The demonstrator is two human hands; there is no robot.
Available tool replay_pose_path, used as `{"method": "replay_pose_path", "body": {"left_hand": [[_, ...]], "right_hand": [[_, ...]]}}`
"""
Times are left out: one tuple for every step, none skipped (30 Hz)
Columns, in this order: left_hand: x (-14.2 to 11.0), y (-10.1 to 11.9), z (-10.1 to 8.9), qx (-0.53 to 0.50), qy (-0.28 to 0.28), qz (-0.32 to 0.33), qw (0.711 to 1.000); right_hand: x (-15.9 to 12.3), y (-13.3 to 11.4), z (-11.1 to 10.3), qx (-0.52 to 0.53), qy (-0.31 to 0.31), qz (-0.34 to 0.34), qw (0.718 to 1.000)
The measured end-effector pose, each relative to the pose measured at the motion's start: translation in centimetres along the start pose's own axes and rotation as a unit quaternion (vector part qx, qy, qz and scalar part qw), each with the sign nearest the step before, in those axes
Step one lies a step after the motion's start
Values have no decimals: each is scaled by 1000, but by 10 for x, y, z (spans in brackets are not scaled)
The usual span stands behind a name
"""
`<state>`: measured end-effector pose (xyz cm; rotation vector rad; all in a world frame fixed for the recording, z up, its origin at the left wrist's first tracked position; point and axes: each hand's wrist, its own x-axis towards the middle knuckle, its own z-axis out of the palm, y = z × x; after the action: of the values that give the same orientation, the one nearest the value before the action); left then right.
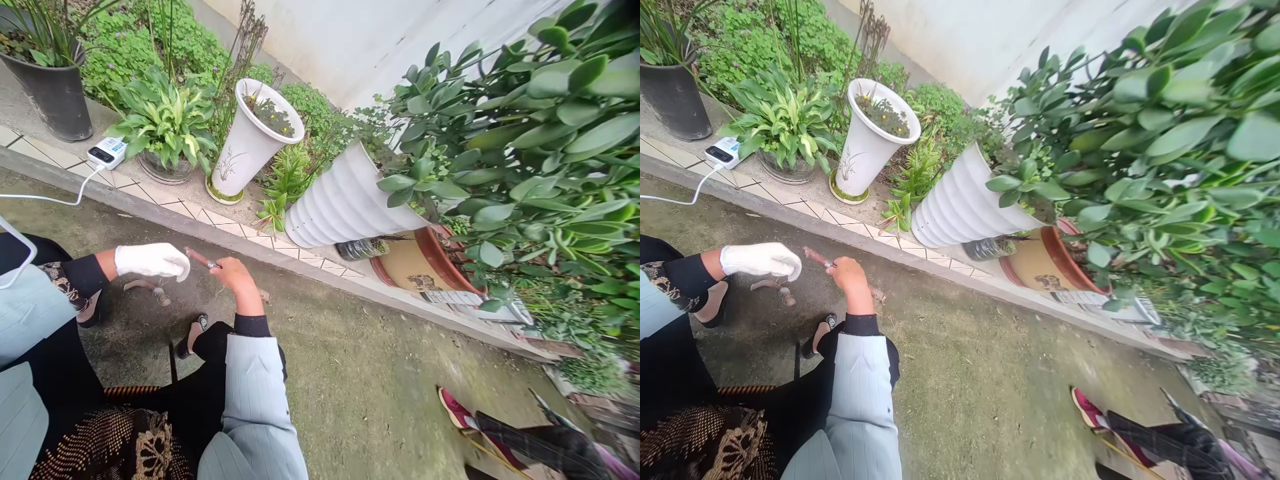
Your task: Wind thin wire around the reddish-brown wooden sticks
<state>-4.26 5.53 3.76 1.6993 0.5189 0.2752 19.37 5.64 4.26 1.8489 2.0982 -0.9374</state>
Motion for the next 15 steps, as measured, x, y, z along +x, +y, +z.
{"method": "replay_pose_path", "body": {"left_hand": [[0, -1, -2, -1, 25, -10, 1000], [0, -2, -4, -2, 48, -24, 999], [0, -3, -6, -4, 71, -37, 997], [0, -5, -7, -7, 90, -47, 995], [1, -8, -7, -10, 109, -53, 993], [2, -11, -7, -11, 128, -57, 990], [3, -14, -7, -8, 145, -60, 988], [4, -17, -7, -2, 161, -63, 985], [6, -20, -6, 6, 173, -65, 983], [7, -22, -4, 13, 184, -65, 981], [9, -23, -2, 17, 192, -65, 979], [10, -24, 0, 19, 194, -65, 979], [12, -23, 3, 20, 187, -64, 980], [13, -22, 6, 23, 169, -62, 983], [13, -20, 9, 27, 145, -57, 987]], "right_hand": [[-1, -3, 2, -16, -66, -18, 998], [-2, -5, 4, -16, -132, -43, 990], [-2, -7, 5, -4, -191, -74, 979], [-3, -8, 7, 18, -242, -107, 964], [-4, -10, 8, 47, -283, -142, 947], [-6, -10, 7, 80, -315, -174, 930], [-8, -11, 6, 113, -337, -204, 912], [-11, -10, 4, 146, -348, -230, 897], [-14, -9, 1, 181, -346, -249, 886], [-17, -6, -3, 221, -329, -260, 881], [-20, -3, -7, 267, -294, -262, 880], [-22, 0, -11, 318, -241, -256, 881], [-22, 5, -14, 370, -173, -243, 880], [-22, 9, -17, 416, -97, -222, 876], [-20, 13, -20, 449, -23, -195, 872]]}}
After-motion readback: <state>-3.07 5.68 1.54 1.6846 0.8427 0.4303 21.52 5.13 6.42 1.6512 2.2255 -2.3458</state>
